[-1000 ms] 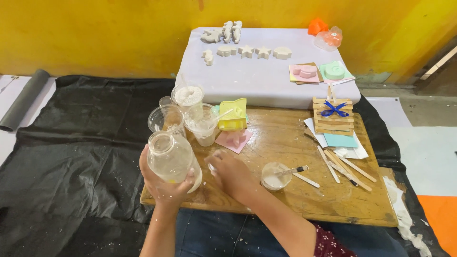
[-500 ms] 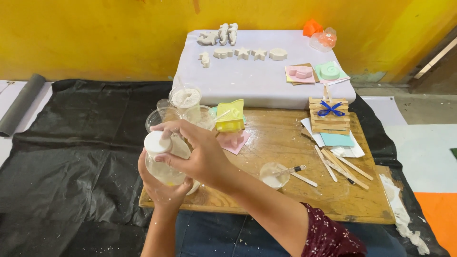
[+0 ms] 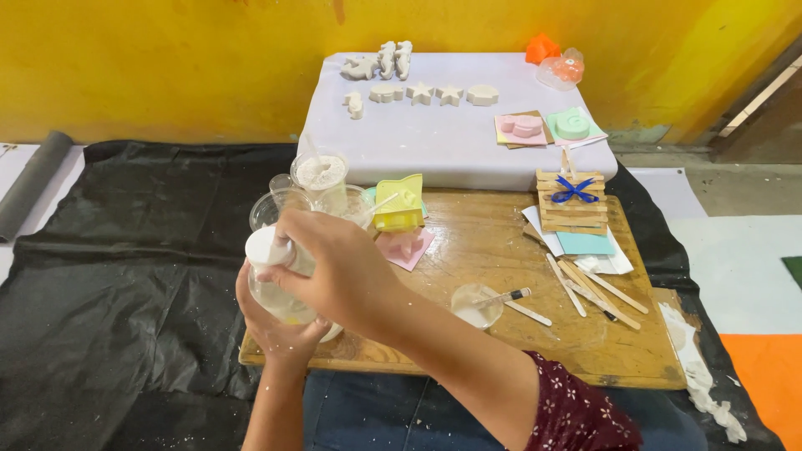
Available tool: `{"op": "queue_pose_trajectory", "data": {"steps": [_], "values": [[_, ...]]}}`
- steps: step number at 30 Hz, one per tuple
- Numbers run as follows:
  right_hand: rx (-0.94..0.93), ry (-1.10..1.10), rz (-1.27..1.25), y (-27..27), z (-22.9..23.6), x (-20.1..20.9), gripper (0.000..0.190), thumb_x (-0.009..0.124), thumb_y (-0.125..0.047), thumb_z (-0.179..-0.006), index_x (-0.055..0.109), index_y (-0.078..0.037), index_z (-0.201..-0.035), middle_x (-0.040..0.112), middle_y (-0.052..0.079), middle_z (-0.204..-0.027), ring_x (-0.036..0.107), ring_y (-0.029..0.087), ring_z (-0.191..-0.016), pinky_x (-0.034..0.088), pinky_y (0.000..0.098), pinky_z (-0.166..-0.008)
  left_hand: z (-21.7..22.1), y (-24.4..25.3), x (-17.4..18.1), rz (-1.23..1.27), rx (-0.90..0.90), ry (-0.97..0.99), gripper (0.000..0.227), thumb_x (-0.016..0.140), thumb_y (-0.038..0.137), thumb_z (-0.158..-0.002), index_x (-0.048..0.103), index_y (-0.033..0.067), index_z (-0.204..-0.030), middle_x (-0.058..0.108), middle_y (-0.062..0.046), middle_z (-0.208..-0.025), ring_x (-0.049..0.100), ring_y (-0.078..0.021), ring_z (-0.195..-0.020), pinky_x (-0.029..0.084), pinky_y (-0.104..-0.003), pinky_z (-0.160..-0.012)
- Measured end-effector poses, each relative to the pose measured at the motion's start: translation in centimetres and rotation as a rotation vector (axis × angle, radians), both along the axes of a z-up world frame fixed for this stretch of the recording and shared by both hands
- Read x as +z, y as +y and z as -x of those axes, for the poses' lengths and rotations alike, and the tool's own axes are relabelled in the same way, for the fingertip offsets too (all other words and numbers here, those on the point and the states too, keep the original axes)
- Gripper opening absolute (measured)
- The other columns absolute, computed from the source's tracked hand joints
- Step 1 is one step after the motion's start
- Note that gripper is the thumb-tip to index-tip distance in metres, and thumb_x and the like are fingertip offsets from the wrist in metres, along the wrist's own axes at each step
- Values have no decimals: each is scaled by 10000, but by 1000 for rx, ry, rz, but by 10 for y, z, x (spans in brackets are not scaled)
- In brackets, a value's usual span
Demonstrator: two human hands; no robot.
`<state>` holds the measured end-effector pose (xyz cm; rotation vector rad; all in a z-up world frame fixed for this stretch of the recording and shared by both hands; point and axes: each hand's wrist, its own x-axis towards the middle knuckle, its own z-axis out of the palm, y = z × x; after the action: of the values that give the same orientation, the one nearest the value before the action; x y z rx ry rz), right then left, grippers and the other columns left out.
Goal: Preparing a white craft mixture in small cups by adding liquid with a syringe and stirring with wooden sticks.
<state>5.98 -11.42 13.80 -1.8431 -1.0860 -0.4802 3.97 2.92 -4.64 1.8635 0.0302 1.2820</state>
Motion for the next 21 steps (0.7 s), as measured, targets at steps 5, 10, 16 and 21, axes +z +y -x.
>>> {"op": "queue_pose_trajectory", "data": {"steps": [5,10,16,21], "values": [[-122,-150,20,11,0,-24,261,783,-150,-859,554,-72,-956,660,145,-855,738,334,-783,620,410,-646,-1,1,0,6,-7,3,1330,815,725,-521,339,23,-1546,529,-264,-1393,631,-384,-1165,526,-537,-988],[-96,-182,-4,11,5,-19,128,644,-130,-983,535,-66,-970,650,182,-987,726,362,-857,616,420,-708,1,0,-1,17,-12,8,1321,850,658,-512,337,32,-1556,558,-262,-1343,640,-387,-1128,527,-536,-988],[-12,-102,-40,-3,0,-15,201,649,-182,-975,529,-52,-1069,664,185,-1013,723,377,-883,606,436,-773,2,0,-3,32,-11,17,1317,896,567,-500,333,46,-1570,598,-259,-1277,651,-391,-1080,528,-536,-988],[31,58,-123,-44,6,-9,438,627,-248,-993,505,6,-1328,608,266,-1273,626,443,-1222,490,547,-1067,0,-1,-13,12,16,-16,1314,890,592,-528,331,24,-1572,589,-253,-1257,641,-395,-1093,504,-522,-1033]]}}
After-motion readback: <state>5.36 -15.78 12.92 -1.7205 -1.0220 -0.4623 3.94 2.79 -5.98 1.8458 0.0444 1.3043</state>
